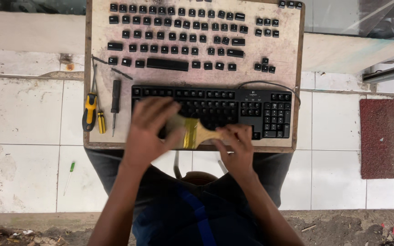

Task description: The person cleans a keyboard with a brush, then picks up individual keycaps from a wooden board and places them onto the keyboard. The person continues to attach keycaps one by one, including a long keycap, until the keyboard is mostly assembled.

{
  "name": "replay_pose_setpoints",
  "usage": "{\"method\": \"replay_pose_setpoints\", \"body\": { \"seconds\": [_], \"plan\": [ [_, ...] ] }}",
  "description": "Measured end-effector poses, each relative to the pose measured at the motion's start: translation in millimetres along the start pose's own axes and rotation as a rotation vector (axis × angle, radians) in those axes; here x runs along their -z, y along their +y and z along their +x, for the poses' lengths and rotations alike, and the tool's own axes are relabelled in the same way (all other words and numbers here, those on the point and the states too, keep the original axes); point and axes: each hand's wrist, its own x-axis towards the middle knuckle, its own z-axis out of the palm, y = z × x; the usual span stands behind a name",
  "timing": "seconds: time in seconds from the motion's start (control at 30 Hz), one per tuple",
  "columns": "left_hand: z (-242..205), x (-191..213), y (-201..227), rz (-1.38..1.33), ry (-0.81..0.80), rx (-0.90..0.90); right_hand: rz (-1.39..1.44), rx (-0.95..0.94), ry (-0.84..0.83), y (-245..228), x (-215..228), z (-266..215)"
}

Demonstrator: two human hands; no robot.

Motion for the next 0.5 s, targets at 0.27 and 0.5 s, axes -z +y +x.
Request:
{"method": "replay_pose_setpoints", "body": {
  "seconds": [0.27, 0.5],
  "plan": [
    [-23, 3, 39, 0.168, -0.32, -0.065, 0.133, 0.01, -0.036, -46, 0, 9],
    [-52, 1, -23, 0.328, 0.184, 0.359, 0.134, 0.002, 0.033, -57, 4, 27]
  ]
}}
